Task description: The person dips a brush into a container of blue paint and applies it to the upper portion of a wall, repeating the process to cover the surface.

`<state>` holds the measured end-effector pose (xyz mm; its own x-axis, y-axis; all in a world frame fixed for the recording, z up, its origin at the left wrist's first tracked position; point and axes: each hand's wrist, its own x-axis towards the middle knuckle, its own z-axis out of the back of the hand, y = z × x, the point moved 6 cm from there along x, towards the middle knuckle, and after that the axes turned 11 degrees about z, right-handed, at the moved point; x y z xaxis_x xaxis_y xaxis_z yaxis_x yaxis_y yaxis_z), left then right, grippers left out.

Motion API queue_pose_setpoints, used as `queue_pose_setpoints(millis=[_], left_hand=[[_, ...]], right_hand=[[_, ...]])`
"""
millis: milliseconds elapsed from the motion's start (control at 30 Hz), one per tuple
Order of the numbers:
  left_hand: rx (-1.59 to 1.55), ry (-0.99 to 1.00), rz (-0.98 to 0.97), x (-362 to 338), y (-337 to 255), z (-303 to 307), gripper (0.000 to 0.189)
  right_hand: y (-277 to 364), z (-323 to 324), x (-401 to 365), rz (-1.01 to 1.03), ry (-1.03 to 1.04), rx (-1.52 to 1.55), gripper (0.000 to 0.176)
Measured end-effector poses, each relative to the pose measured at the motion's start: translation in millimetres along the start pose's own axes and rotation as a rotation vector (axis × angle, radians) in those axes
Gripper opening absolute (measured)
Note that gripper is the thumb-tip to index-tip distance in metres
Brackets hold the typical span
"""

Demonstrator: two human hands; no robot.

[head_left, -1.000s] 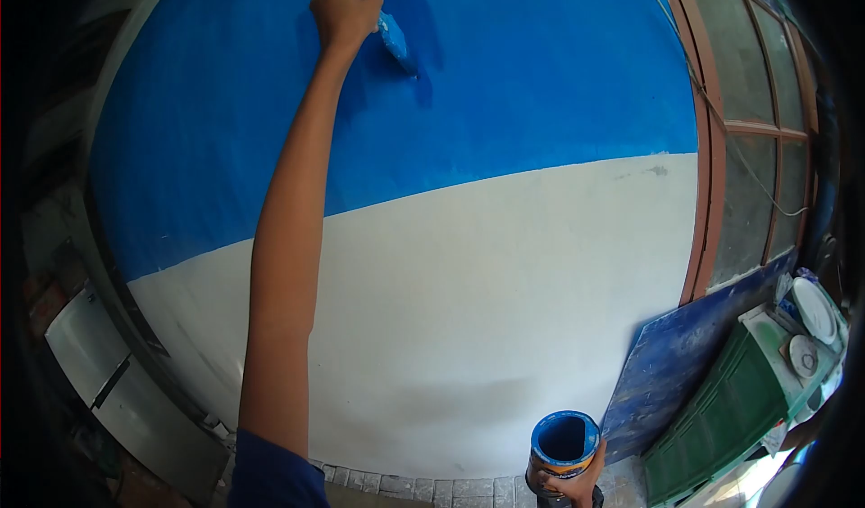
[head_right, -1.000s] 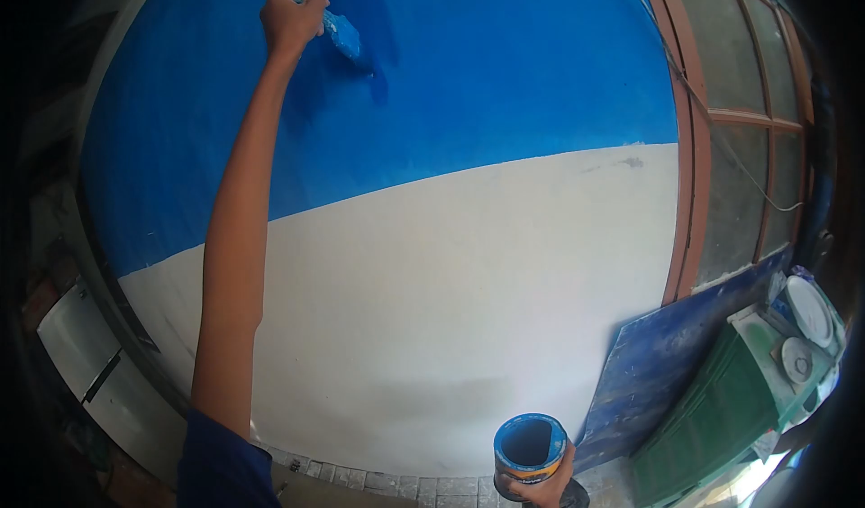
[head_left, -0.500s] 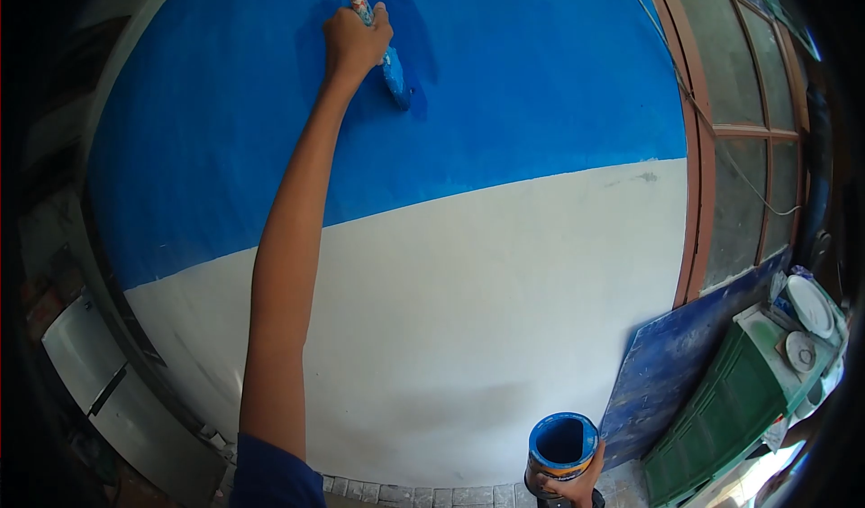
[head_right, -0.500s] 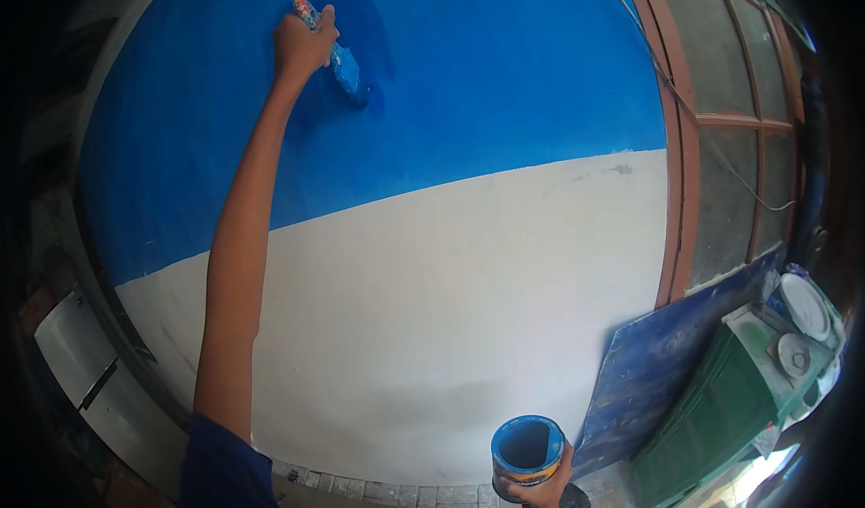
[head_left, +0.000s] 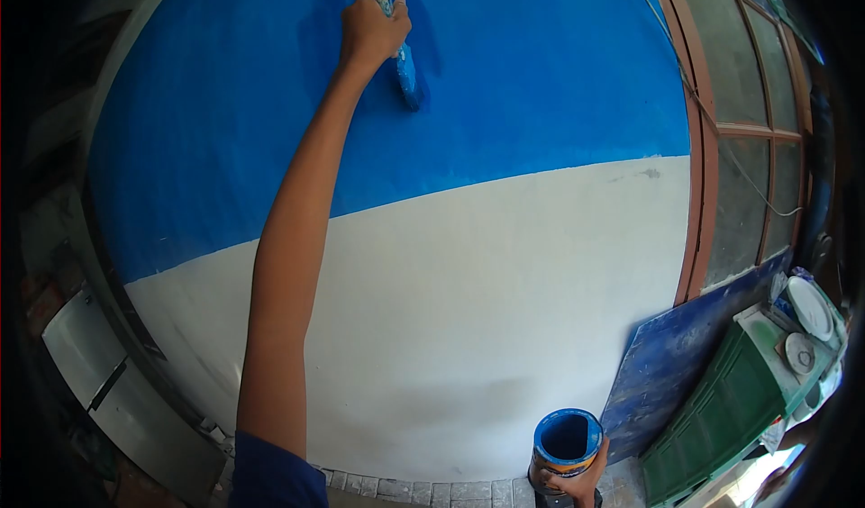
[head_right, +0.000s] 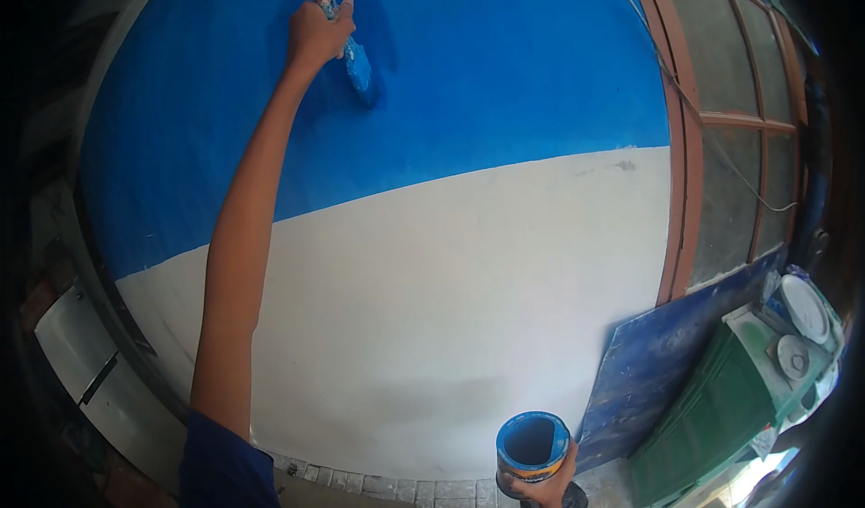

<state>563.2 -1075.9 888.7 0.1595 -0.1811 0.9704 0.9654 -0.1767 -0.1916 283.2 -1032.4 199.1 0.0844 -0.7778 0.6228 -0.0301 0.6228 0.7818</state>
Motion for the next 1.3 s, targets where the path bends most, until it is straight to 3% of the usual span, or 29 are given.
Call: queue_pose_setpoints(millis=[100,133,200,300,400,500,600,700,833,967,1100,1167,1200,1267,1300], left_hand=[[0.005,-0.140,-0.129,9.1,-6.5,2.4,0.045],[0.003,-0.144,-0.136,17.0,-5.7,1.5,0.045],[0.069,-0.376,-0.233,20.9,-7.9,16.2,0.045],[-0.017,-0.459,-0.312,16.3,-9.7,37.2,0.044],[-0.044,-0.470,-0.353,7.0,-9.5,46.7,0.043],[-0.168,-0.443,-0.318,-6.8,7.8,33.0,0.042],[-0.265,-0.359,-0.231,-40.4,12.7,27.5,0.044],[-0.162,-0.266,-0.124,-81.9,28.0,23.3,0.039],[-0.244,-0.227,-0.107,-125.2,33.7,24.2,0.039],[-0.219,-0.223,-0.044,-107.4,33.0,38.0,0.041],[-0.288,-0.307,-0.135,-54.9,25.4,44.3,0.042],[-0.317,-0.334,-0.198,-48.7,27.9,42.6,0.042],[-0.342,-0.312,-0.161,-50.7,26.2,42.8,0.042],[-0.374,-0.274,-0.126,-60.1,27.7,36.2,0.041],[-0.294,-0.254,-0.103,-67.6,34.6,29.4,0.041]], right_hand=[[0.6,0.3,-3.0,-0.037,-0.005,0.059,0.126],[-16.1,2.7,-13.3,0.015,-0.053,-0.017,0.124],[-31.5,12.7,-21.3,0.070,-0.102,-0.094,0.121],[-38.8,22.4,-23.1,0.095,-0.116,-0.361,0.127],[-33.4,22.1,-21.8,0.061,-0.104,-0.355,0.130],[13.7,4.6,-0.5,-0.053,-0.097,-0.004,0.122],[-25.3,5.7,-12.4,-0.004,-0.073,-0.066,0.132],[-73.7,7.5,-35.7,0.058,-0.102,-0.218,0.143],[-73.8,0.8,-35.0,0.036,-0.086,-0.090,0.147],[-53.7,-6.5,-23.9,-0.009,-0.036,-0.028,0.143],[-17.7,-14.2,-6.5,-0.027,0.031,0.123,0.142],[-6.1,-5.9,-2.8,0.006,0.042,-0.278,0.132],[-18.5,-4.8,-8.7,0.004,0.039,-0.281,0.132],[-50.2,-7.4,-29.3,0.068,0.002,-0.003,0.141],[-51.6,-7.5,-30.6,0.059,-0.007,-0.004,0.141]])
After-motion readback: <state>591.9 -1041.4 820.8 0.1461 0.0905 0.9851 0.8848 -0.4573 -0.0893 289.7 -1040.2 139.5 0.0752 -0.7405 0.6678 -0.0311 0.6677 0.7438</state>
